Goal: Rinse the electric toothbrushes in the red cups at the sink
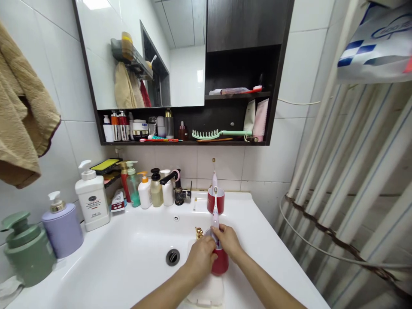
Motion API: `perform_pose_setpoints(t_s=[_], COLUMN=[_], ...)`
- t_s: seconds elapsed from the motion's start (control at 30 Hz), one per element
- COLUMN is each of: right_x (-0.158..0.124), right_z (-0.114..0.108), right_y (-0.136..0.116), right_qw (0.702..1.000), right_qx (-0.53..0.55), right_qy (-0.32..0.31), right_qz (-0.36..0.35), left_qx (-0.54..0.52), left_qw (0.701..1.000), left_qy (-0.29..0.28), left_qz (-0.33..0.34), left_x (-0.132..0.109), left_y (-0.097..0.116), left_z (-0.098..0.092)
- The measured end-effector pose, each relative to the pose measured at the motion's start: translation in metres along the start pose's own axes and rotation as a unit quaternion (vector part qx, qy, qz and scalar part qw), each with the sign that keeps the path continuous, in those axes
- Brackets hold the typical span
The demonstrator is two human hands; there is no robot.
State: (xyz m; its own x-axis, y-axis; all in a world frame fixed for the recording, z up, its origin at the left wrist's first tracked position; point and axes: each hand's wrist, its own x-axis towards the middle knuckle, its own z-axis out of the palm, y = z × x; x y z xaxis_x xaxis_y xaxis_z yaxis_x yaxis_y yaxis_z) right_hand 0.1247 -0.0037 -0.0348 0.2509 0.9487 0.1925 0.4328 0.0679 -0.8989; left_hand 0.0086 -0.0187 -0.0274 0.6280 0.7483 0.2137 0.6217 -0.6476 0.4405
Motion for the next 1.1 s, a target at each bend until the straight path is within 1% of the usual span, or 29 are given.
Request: perform_pose_setpoints(t_s=[0.07,0.13,0.23,0.33,0.43,0.5,0.6,0.7,0.83,0.9,1.0,1.07,1.1], right_x=[0.004,0.01,0.026,0.047,0.067,0.078,0.092,0.104,0.118,0.123,0.125,0.123,0.121], right_z=[-0.016,-0.037,-0.07,-0.095,-0.11,-0.116,-0.122,-0.128,-0.13,-0.13,-0.13,-0.132,-0.133], right_y=[-0.002,-0.005,-0.009,-0.009,-0.003,0.002,0.008,0.011,0.015,0.017,0.019,0.018,0.016], right_qw=[1.0,1.0,0.999,0.996,0.993,0.991,0.988,0.988,0.99,0.992,0.994,0.994,0.994], right_qx=[-0.007,-0.016,-0.037,-0.068,-0.094,-0.108,-0.121,-0.125,-0.121,-0.115,-0.104,-0.1,-0.099], right_qy=[0.004,0.013,0.034,0.053,0.065,0.07,0.071,0.059,0.035,0.021,0.011,0.026,0.047], right_qz=[0.001,-0.002,-0.006,0.006,0.027,0.043,0.065,0.075,0.065,0.056,0.038,0.021,0.011], left_qx=[-0.001,0.0,0.005,0.007,0.013,0.026,0.063,0.099,0.111,0.122,0.136,0.138,0.138], left_qw=[0.999,0.996,0.99,0.983,0.981,0.978,0.969,0.962,0.963,0.963,0.965,0.97,0.972], left_qy=[0.019,0.041,0.063,0.079,0.074,0.055,0.016,-0.012,-0.018,-0.002,0.065,0.121,0.144], left_qz=[0.038,0.078,0.129,0.163,0.181,0.199,0.239,0.255,0.244,0.239,0.215,0.161,0.127], left_x=[0.01,0.025,0.055,0.087,0.116,0.133,0.154,0.171,0.184,0.183,0.174,0.164,0.159], left_y=[0.011,0.023,0.039,0.05,0.054,0.053,0.047,0.04,0.034,0.032,0.024,0.015,0.009], left_z=[-0.002,-0.003,-0.005,-0.004,0.0,0.002,0.003,0.0,-0.002,-0.002,-0.002,-0.005,-0.008])
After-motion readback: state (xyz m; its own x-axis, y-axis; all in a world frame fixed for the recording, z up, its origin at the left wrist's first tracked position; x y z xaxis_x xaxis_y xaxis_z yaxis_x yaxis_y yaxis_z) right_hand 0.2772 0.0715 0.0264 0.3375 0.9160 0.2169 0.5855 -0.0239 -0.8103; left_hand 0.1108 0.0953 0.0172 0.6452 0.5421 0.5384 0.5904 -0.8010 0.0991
